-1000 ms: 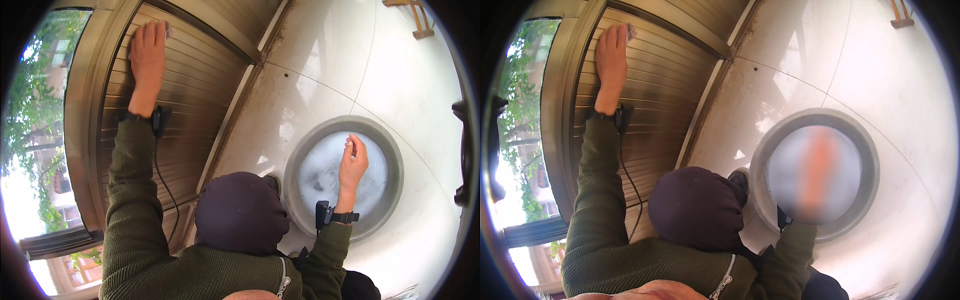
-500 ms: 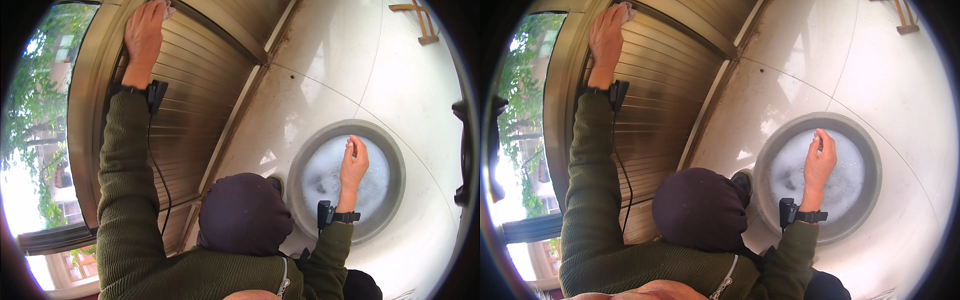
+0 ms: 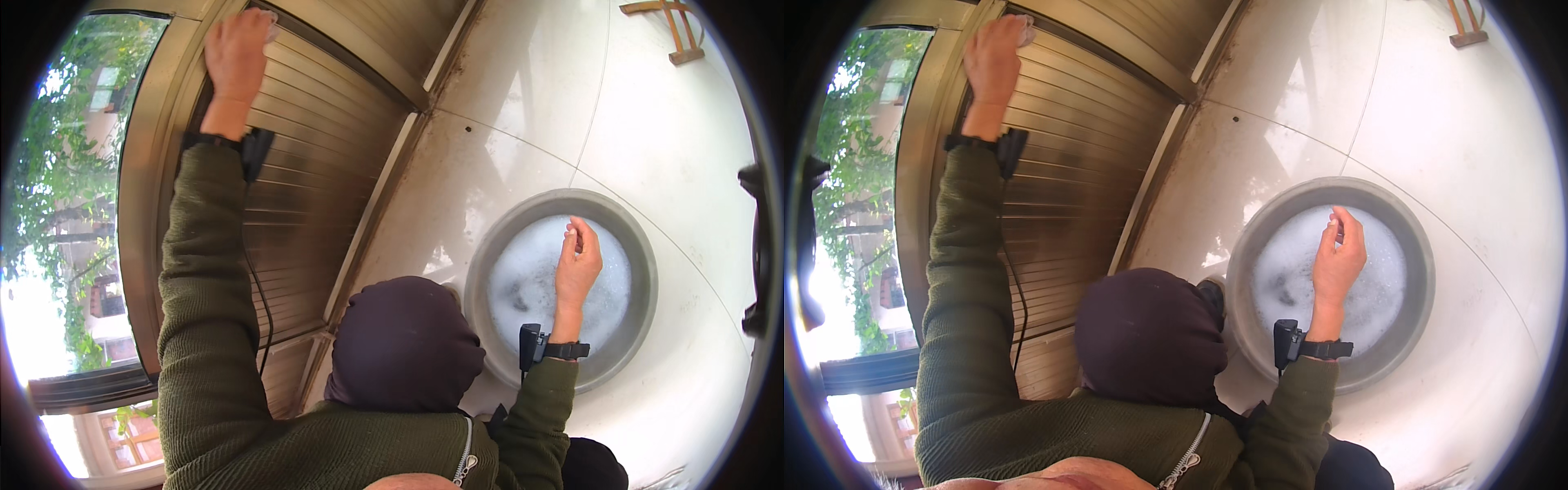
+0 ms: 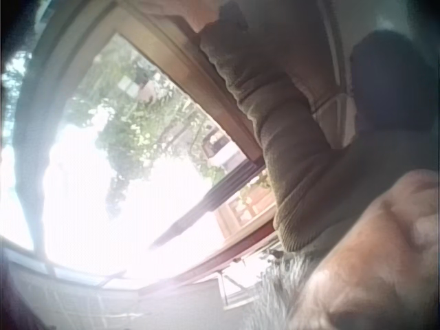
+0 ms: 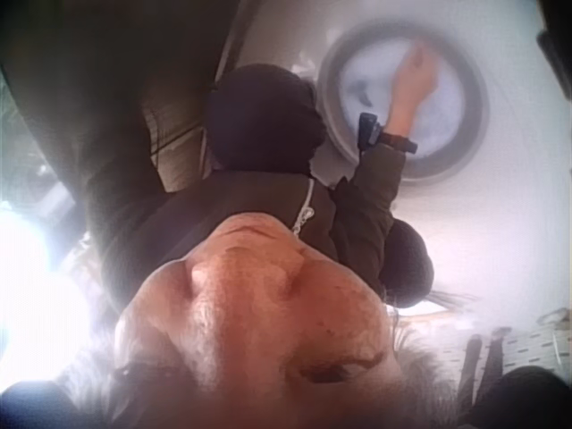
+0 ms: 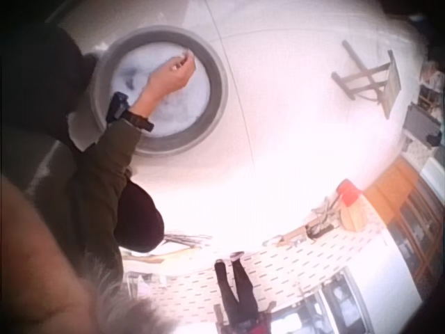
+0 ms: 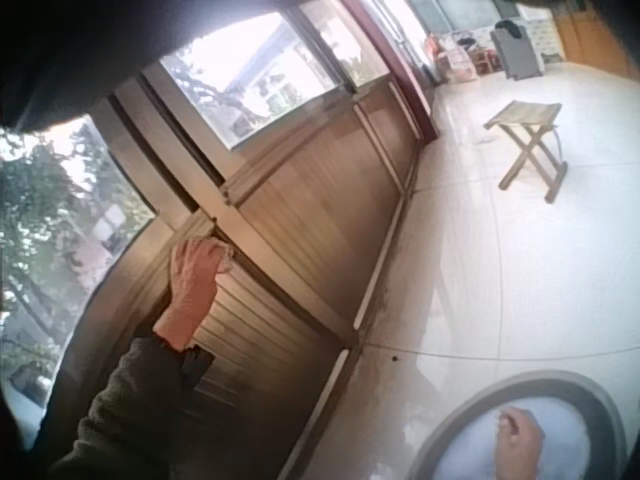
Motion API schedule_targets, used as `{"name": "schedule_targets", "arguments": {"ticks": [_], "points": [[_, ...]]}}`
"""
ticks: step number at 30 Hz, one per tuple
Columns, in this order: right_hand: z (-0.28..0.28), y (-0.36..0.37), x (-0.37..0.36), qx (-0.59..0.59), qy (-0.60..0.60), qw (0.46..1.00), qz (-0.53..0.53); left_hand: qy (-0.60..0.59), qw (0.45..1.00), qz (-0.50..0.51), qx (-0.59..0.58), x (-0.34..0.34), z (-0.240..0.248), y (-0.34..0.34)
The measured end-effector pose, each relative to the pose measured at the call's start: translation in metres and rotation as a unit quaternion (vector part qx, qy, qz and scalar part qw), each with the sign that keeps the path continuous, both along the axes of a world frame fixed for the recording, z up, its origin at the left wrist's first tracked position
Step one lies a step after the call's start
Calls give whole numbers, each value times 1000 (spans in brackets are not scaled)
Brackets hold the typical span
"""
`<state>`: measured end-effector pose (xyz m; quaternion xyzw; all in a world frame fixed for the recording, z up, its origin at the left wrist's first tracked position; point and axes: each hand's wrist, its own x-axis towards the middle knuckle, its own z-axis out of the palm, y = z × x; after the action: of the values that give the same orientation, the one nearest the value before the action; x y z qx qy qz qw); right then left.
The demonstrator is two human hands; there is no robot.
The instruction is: The person wipes a metal window frame with a cloth, repeatedly dipping the cloth into a basin of soapy water to clean the surface. The person wrings out the cloth and continues wiping the frame.
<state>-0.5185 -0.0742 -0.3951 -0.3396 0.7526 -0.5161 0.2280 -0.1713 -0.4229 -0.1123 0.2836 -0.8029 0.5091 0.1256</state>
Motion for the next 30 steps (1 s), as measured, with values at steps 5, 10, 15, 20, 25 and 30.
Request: {"name": "schedule_targets", "arguments": {"ticks": [5, 10, 15, 20, 25, 30], "points": [[4, 2, 0, 40, 29, 998, 23, -88, 995, 34, -45, 3, 3, 2], [4, 13, 0, 34, 361, 931, 31, -63, 988, 137, -18, 13, -20, 55], [-8, 5, -11, 0, 7, 1000, 11, 18, 985, 165, 57, 53, -62, 136], [-4, 9, -14, -23, 9, 1000, 1, 479, 850, 106, 194, 91, -82, 212], [-6, 2, -13, -39, -9, 999, 12, 914, 289, -74, 276, 123, -55, 269], [-5, 0, -12, -58, -4, 998, 19, 925, 179, -178, 286, 118, -16, 230]]}}
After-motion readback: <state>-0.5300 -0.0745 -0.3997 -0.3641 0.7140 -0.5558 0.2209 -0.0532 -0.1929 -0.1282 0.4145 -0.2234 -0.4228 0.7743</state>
